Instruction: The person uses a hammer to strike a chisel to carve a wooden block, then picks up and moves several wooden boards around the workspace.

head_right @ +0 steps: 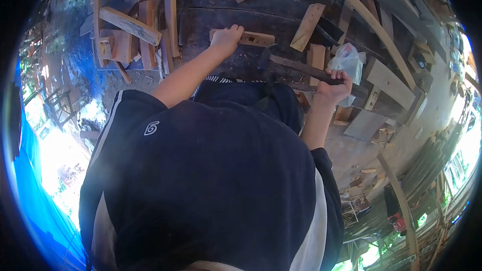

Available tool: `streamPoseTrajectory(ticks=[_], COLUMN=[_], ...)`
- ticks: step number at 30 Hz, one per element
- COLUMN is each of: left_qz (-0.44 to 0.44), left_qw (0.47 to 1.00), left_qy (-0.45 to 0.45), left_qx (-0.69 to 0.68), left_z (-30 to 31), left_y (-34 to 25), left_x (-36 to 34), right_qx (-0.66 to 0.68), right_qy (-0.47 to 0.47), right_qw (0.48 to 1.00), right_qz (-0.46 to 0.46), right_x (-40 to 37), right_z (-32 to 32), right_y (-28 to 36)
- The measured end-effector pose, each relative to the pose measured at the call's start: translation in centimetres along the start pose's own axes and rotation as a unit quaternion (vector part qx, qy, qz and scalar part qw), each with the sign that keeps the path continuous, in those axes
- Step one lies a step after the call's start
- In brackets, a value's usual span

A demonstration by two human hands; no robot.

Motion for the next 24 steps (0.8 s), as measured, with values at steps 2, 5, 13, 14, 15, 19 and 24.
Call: streamPoseTrajectory(ticks=[2, 5, 13, 14, 15, 19, 24], left_qz=[-0.003, 0.004, 0.01, 0.015, 0.018, 0.017, 0.016], left_qw=[1.0, 1.0, 0.999, 0.999, 0.999, 0.998, 0.997], left_qy=[-0.007, 0.031, 0.046, 0.043, 0.042, 0.052, 0.079], left_qx=[0.011, -0.005, -0.006, -0.009, -0.01, -0.01, 0.006], left_z=[0.0, -0.1, 1.2, 1.5, 1.5, 1.7, 0.7], left_y=[-0.1, 0.3, -0.1, -0.2, -0.2, -0.4, -0.5], left_x=[0.2, 0.7, 0.7, 0.8, 0.7, 0.5, 1.1], right_qx=[-0.066, -0.192, -0.131, -0.114, -0.096, -0.103, -0.167], right_qy=[0.127, 0.315, 0.212, 0.111, 0.005, -0.056, 0.293], right_qw=[0.986, 0.901, 0.955, 0.979, 0.991, 0.993, 0.923], right_qz=[0.089, 0.228, 0.16, 0.128, 0.094, 0.025, 0.185], right_x=[-2.7, -6.6, -3.9, -3.4, -3.3, -2.5, -5.1], right_z=[-3.3, -8.3, -6.9, -6.2, -5.8, -4.9, -6.1], right_y=[0.4, 0.9, 1.3, 1.3, 1.2, 1.9, 1.6])
Point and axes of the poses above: each hand's wrist, its own x-axis towards the middle knuckle, its own z-axis out of the back of the hand, y = z × x, the point moved 2 cm from there along x, towards the middle knuckle, and after that the axes turned 13 degrees about -x, right-handed, at the moved point
